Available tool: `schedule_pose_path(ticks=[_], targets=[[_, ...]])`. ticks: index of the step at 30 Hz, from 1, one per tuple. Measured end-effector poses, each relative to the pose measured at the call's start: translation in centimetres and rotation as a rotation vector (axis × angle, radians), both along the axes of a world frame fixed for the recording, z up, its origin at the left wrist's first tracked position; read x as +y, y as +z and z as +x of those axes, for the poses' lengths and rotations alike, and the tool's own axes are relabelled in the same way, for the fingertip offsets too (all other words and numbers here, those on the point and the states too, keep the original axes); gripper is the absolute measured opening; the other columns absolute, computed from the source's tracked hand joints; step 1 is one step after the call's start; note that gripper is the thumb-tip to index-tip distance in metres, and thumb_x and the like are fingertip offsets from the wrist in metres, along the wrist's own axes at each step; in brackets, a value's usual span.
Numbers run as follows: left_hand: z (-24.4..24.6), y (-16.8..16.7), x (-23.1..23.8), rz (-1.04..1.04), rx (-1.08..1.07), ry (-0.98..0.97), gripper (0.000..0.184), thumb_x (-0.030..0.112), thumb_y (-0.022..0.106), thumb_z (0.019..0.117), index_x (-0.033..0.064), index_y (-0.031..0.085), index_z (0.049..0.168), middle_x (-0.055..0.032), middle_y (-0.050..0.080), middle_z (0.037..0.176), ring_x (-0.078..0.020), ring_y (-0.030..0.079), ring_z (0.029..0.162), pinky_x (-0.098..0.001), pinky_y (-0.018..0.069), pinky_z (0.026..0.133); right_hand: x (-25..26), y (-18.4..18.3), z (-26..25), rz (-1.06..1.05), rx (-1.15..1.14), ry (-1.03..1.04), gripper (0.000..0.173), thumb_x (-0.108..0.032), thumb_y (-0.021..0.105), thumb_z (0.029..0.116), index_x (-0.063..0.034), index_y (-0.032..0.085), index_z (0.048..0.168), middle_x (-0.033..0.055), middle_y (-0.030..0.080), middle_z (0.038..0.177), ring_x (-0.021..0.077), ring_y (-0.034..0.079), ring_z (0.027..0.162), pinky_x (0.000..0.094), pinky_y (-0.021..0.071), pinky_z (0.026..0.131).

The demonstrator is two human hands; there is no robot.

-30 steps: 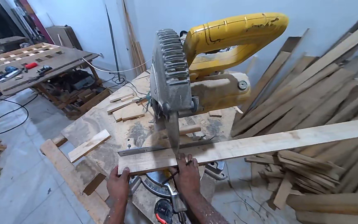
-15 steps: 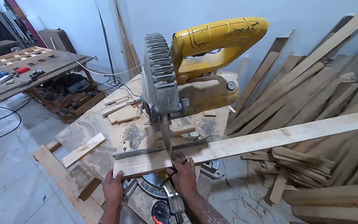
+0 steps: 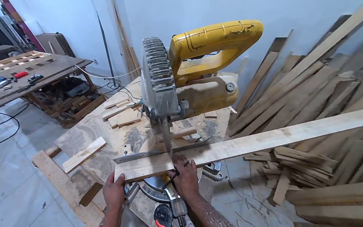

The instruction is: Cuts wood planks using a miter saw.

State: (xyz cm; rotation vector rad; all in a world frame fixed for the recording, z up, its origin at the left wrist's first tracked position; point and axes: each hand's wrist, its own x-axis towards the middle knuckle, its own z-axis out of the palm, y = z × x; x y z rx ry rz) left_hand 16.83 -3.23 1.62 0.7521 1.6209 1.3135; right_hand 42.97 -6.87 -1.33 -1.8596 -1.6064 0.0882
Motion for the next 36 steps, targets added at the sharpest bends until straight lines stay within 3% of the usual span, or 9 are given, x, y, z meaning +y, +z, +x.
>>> schedule_pose_path(ticks=[5, 11, 12, 13, 15, 18, 22, 28, 36], targets=[[0.8, -0.6, -0.5, -0.015, 0.136, -0.024, 0.057, 0.029, 0.069, 0.0996, 0.0054, 0.049, 0.148, -0.017, 0.069, 0.122, -0.0247, 0.07, 0.104, -0.046, 0.0589, 0.089, 0.0, 0.3, 0.0, -0.047, -0.016, -0.004, 0.043, -0.058, 0.065, 0.0917, -0.0251, 0.077, 0.117, -0.0062, 0.064, 0.142, 0.0189, 0.049, 0.143, 0.0559, 0.0247, 0.125], [0.4, -0.5, 0.5, -0.047, 0.135, 0.024, 0.044, 0.018, 0.076, 0.0936, 0.0023, 0.062, 0.132, -0.016, 0.071, 0.114, -0.026, 0.072, 0.1, -0.0485, 0.0598, 0.087, -0.5, 1.5, 0.6, -0.121, 0.207, 0.059, 0.048, -0.056, 0.067, 0.0901, -0.0237, 0.074, 0.124, -0.0056, 0.062, 0.144, 0.0158, 0.045, 0.145, 0.0504, 0.021, 0.127], [0.4, -0.4, 0.5, -0.041, 0.126, 0.035, 0.044, 0.017, 0.076, 0.0933, 0.0022, 0.062, 0.132, -0.0159, 0.071, 0.114, -0.0258, 0.072, 0.099, -0.0481, 0.0602, 0.086, -1.0, 2.2, 1.4, -0.125, 0.373, 0.046, 0.048, -0.048, 0.069, 0.0912, -0.0201, 0.071, 0.13, -0.0026, 0.063, 0.142, 0.0137, 0.05, 0.14, 0.0438, 0.0304, 0.124], [0.5, -0.3, 0.5, -0.04, 0.118, 0.044, 0.043, 0.017, 0.077, 0.093, 0.0021, 0.063, 0.131, -0.0159, 0.071, 0.114, -0.0256, 0.072, 0.098, -0.0477, 0.0602, 0.086, -1.5, 2.6, 2.5, -0.073, 0.534, -0.024, 0.048, -0.039, 0.07, 0.093, -0.0137, 0.067, 0.134, 0.0039, 0.066, 0.135, 0.0147, 0.061, 0.126, 0.0399, 0.048, 0.112], [0.7, -0.1, 0.4, -0.043, 0.097, 0.057, 0.042, 0.015, 0.076, 0.0934, 0.0017, 0.063, 0.131, -0.0162, 0.071, 0.113, -0.0254, 0.072, 0.097, -0.0469, 0.0605, 0.084, -2.4, 2.8, 6.2, 0.09, 0.626, -0.301, 0.048, -0.029, 0.07, 0.0964, -0.005, 0.062, 0.137, 0.0129, 0.071, 0.12, 0.0216, 0.071, 0.104, 0.0438, 0.0611, 0.091], [0.8, 0.2, 0.3, -0.044, 0.081, 0.061, 0.041, 0.014, 0.075, 0.0938, 0.0013, 0.063, 0.131, -0.0167, 0.071, 0.113, -0.0254, 0.072, 0.096, -0.0463, 0.0604, 0.084, -1.9, 2.7, 15.1, 0.168, 0.613, -0.731, 0.055, -0.029, 0.07, 0.0964, 0.0012, 0.055, 0.139, 0.0224, 0.066, 0.126, 0.0365, 0.066, 0.114, 0.0577, 0.0526, 0.098], [1.1, 0.5, 0.2, -0.042, 0.055, 0.076, 0.04, 0.013, 0.076, 0.093, 0.0007, 0.064, 0.129, -0.0163, 0.072, 0.11, -0.0248, 0.072, 0.091, -0.0452, 0.0609, 0.08, 1.3, 5.0, 21.2, 0.164, 0.971, -0.992, 0.058, -0.033, 0.072, 0.0956, 0.0052, 0.053, 0.135, 0.027, 0.063, 0.123, 0.0385, 0.063, 0.113, 0.0576, 0.0516, 0.094], [0.3, 0.5, 0.3, -0.028, -0.007, 0.122, 0.04, 0.01, 0.076, 0.0917, 0.0002, 0.064, 0.128, -0.0167, 0.072, 0.109, -0.0257, 0.072, 0.093, -0.0458, 0.061, 0.081, 2.4, 1.3, 23.4, 0.186, 1.253, -0.913, 0.047, -0.034, 0.069, 0.0989, 0.0014, 0.055, 0.125, 0.0182, 0.062, 0.097, 0.0238, 0.063, 0.069, 0.0413, 0.0563, 0.06], [-0.5, 0.6, 0.5, -0.012, -0.111, 0.154, 0.041, 0.003, 0.075, 0.0909, -0.0028, 0.061, 0.129, -0.0195, 0.07, 0.109, -0.0274, 0.072, 0.09, -0.0452, 0.0621, 0.078, 0.3, 1.1, 25.0, -0.007, 1.349, -0.697, 0.052, -0.036, 0.072, 0.0966, 0.0, 0.054, 0.13, 0.0182, 0.067, 0.091, 0.0272, 0.07, 0.067, 0.0427, 0.063, 0.061]])
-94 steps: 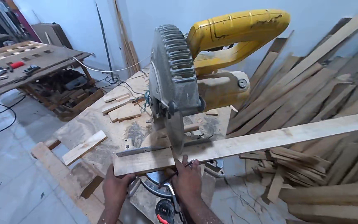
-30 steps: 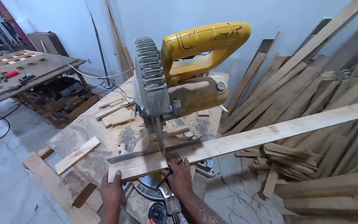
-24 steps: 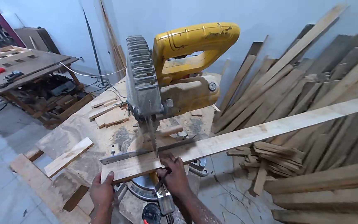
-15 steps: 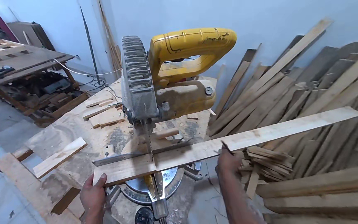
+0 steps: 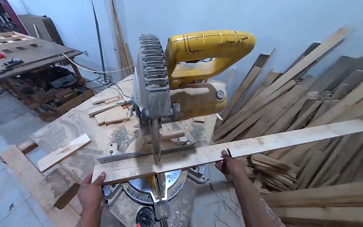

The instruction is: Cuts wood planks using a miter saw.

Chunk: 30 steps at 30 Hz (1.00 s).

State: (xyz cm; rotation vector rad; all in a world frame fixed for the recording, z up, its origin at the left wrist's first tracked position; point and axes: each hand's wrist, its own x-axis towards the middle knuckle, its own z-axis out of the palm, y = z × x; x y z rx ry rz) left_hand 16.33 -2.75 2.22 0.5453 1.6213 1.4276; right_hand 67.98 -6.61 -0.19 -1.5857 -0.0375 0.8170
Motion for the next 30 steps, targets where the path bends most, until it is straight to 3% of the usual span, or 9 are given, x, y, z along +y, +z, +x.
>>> schedule_pose_path(ticks=[5, 8, 10, 13, 16, 18, 22, 25, 30], targets=[[-0.8, 0.0, 0.1, 0.018, -0.018, 0.032, 0.039, 0.001, 0.074, 0.0903, -0.0043, 0.062, 0.127, -0.02, 0.07, 0.11, -0.027, 0.072, 0.093, -0.0448, 0.0616, 0.081, -0.6, 0.4, 0.4, -0.127, 0.003, 0.191, 0.044, -0.044, 0.066, 0.0995, -0.0021, 0.059, 0.11, 0.0102, 0.061, 0.074, 0.0238, 0.067, 0.062, 0.0422, 0.062, 0.06], [-0.9, 0.3, 0.0, -0.002, 0.031, 0.019, 0.038, 0.002, 0.076, 0.0895, -0.0032, 0.064, 0.125, -0.019, 0.071, 0.111, -0.0269, 0.072, 0.095, -0.045, 0.0612, 0.083, -1.6, 3.1, 0.6, -0.398, -0.209, 0.471, 0.059, -0.06, 0.053, 0.1014, -0.0031, 0.064, 0.113, 0.0112, 0.073, 0.087, 0.0242, 0.071, 0.072, 0.0419, 0.0587, 0.065], [-1.1, 0.2, 0.0, -0.017, 0.083, -0.01, 0.038, 0.005, 0.078, 0.0894, -0.0019, 0.065, 0.125, -0.0179, 0.072, 0.111, -0.0266, 0.072, 0.096, -0.0459, 0.0607, 0.084, -2.4, 9.0, -1.4, -0.426, -0.529, 0.511, 0.061, -0.059, 0.048, 0.1038, -0.0021, 0.07, 0.109, 0.0125, 0.075, 0.089, 0.0269, 0.072, 0.077, 0.0485, 0.0585, 0.07], [-1.4, 0.1, 0.1, -0.049, 0.152, -0.044, 0.037, 0.01, 0.079, 0.0895, 0.0001, 0.067, 0.123, -0.0164, 0.072, 0.111, -0.0265, 0.072, 0.098, -0.048, 0.06, 0.087, -4.4, 23.7, -7.8, -0.117, -1.196, 0.354, 0.044, -0.046, 0.055, 0.1043, -0.0047, 0.07, 0.106, 0.0166, 0.071, 0.092, 0.0348, 0.069, 0.083, 0.0629, 0.0536, 0.075], [-1.8, 0.0, 0.0, -0.06, 0.149, -0.06, 0.039, 0.013, 0.081, 0.0885, 0.0016, 0.068, 0.123, -0.0159, 0.072, 0.111, -0.0266, 0.072, 0.099, -0.0487, 0.0598, 0.087, -3.4, 36.2, -12.7, 0.264, -1.694, 0.296, 0.053, -0.048, 0.059, 0.0988, -0.0069, 0.063, 0.133, 0.0176, 0.066, 0.123, 0.027, 0.065, 0.106, 0.0491, 0.0528, 0.089], [-1.9, -0.1, -0.1, -0.054, 0.108, -0.066, 0.043, 0.013, 0.081, 0.0884, 0.0021, 0.066, 0.127, -0.0166, 0.072, 0.113, -0.0274, 0.071, 0.099, -0.049, 0.0597, 0.086, 0.0, 41.1, -14.6, 0.237, -1.848, 0.477, 0.073, -0.058, 0.063, 0.0914, -0.0117, 0.053, 0.147, 0.0179, 0.06, 0.14, 0.0293, 0.06, 0.125, 0.0525, 0.0488, 0.102], [-2.1, -0.7, -0.5, -0.037, 0.078, -0.066, 0.045, 0.016, 0.081, 0.089, 0.0037, 0.064, 0.129, -0.0164, 0.071, 0.114, -0.0281, 0.071, 0.101, -0.0504, 0.0589, 0.087, 4.5, 42.8, -16.8, -0.033, -1.967, 0.833, 0.055, -0.06, 0.075, 0.0815, -0.0121, 0.067, 0.107, 0.0116, 0.068, 0.092, 0.0331, 0.067, 0.087, 0.0603, 0.0503, 0.071], [-2.3, -0.9, -0.5, -0.038, 0.089, -0.075, 0.048, 0.02, 0.082, 0.0887, 0.0066, 0.064, 0.132, -0.0154, 0.071, 0.117, -0.0286, 0.07, 0.105, -0.0526, 0.0576, 0.09, 1.3, 42.7, -17.5, -0.166, -2.032, 1.083, 0.037, -0.051, 0.079, 0.0812, -0.0171, 0.066, 0.088, 0.0026, 0.06, 0.071, 0.0232, 0.061, 0.063, 0.0498, 0.0474, 0.052], [-2.3, -0.9, -0.6, -0.07, 0.108, -0.073, 0.05, 0.024, 0.082, 0.0886, 0.0087, 0.064, 0.132, -0.0155, 0.07, 0.117, -0.0308, 0.069, 0.105, -0.0567, 0.0559, 0.091, -5.6, 34.5, -19.4, -0.374, -1.873, 1.333, 0.049, -0.068, 0.082, 0.0665, -0.0365, 0.064, 0.1, -0.0146, 0.061, 0.073, 0.0045, 0.061, 0.061, 0.0362, 0.054, 0.05]])
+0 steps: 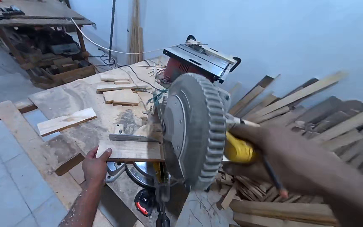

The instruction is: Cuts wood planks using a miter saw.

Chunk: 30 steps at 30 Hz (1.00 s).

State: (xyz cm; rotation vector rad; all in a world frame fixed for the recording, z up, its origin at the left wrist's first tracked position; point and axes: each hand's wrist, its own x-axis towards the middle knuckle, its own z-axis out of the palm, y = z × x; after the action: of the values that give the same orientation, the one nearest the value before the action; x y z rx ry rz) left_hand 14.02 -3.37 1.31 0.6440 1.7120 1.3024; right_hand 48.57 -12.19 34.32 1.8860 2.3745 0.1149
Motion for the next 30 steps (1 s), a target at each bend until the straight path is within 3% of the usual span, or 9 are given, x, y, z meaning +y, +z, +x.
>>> schedule_pose_path(ticks=[3, 6, 12, 17, 27, 30], targets=[[-0.2, -0.2, 0.2, 0.003, 0.01, 0.003, 0.049, 0.022, 0.084, 0.087, 0.0076, 0.065, 0.13, -0.0148, 0.071, 0.116, -0.0296, 0.069, 0.106, -0.0559, 0.0557, 0.093, -2.1, -5.0, 0.9, 0.286, 0.017, 0.152, 0.034, -0.055, 0.071, 0.0707, -0.0287, 0.065, 0.091, -0.0105, 0.059, 0.069, 0.0108, 0.062, 0.058, 0.0402, 0.0495, 0.043], [0.1, 0.2, 0.1, -0.003, -0.005, 0.024, 0.047, 0.019, 0.084, 0.0865, 0.007, 0.066, 0.128, -0.015, 0.071, 0.115, -0.0293, 0.069, 0.106, -0.0555, 0.0555, 0.093, -3.1, -6.9, 1.0, 0.389, -0.017, 0.171, 0.03, -0.05, 0.068, 0.0716, -0.0217, 0.062, 0.08, -0.0046, 0.057, 0.064, 0.0176, 0.061, 0.054, 0.0424, 0.046, 0.041], [0.7, -0.2, 0.3, 0.021, -0.032, 0.072, 0.045, 0.016, 0.085, 0.0845, 0.008, 0.068, 0.125, -0.0131, 0.072, 0.111, -0.0266, 0.071, 0.101, -0.0533, 0.0578, 0.09, -3.9, -6.3, 0.3, 0.229, -0.012, 0.124, 0.039, -0.046, 0.078, 0.0774, -0.011, 0.066, 0.09, 0.0093, 0.065, 0.072, 0.0309, 0.067, 0.063, 0.0511, 0.0507, 0.049], [1.3, -0.1, 0.4, 0.021, -0.038, 0.068, 0.045, 0.016, 0.086, 0.0837, 0.009, 0.069, 0.125, -0.0111, 0.074, 0.108, -0.0243, 0.073, 0.098, -0.0508, 0.0595, 0.088, -4.2, -6.3, 0.5, 0.188, -0.015, 0.135, 0.043, -0.043, 0.081, 0.0775, -0.0068, 0.066, 0.094, 0.0147, 0.067, 0.076, 0.0354, 0.068, 0.065, 0.0532, 0.0517, 0.05], [1.1, -0.2, 0.6, 0.004, -0.037, 0.082, 0.044, 0.016, 0.086, 0.0834, 0.0091, 0.069, 0.123, -0.01, 0.074, 0.106, -0.0226, 0.073, 0.094, -0.0484, 0.0602, 0.085, -5.3, -8.9, 0.3, 0.243, -0.013, 0.149, 0.045, -0.045, 0.08, 0.0785, -0.0059, 0.067, 0.098, 0.0183, 0.067, 0.075, 0.0378, 0.068, 0.063, 0.052, 0.0523, 0.05], [0.9, -0.2, 0.7, 0.011, -0.033, 0.076, 0.044, 0.015, 0.086, 0.0836, 0.0074, 0.069, 0.123, -0.0118, 0.074, 0.107, -0.0238, 0.072, 0.095, -0.0497, 0.0595, 0.086, -5.9, -10.8, -0.2, 0.235, -0.028, 0.125, 0.038, -0.038, 0.08, 0.0792, -0.0059, 0.067, 0.097, 0.0182, 0.067, 0.074, 0.039, 0.068, 0.064, 0.0528, 0.0532, 0.052]])
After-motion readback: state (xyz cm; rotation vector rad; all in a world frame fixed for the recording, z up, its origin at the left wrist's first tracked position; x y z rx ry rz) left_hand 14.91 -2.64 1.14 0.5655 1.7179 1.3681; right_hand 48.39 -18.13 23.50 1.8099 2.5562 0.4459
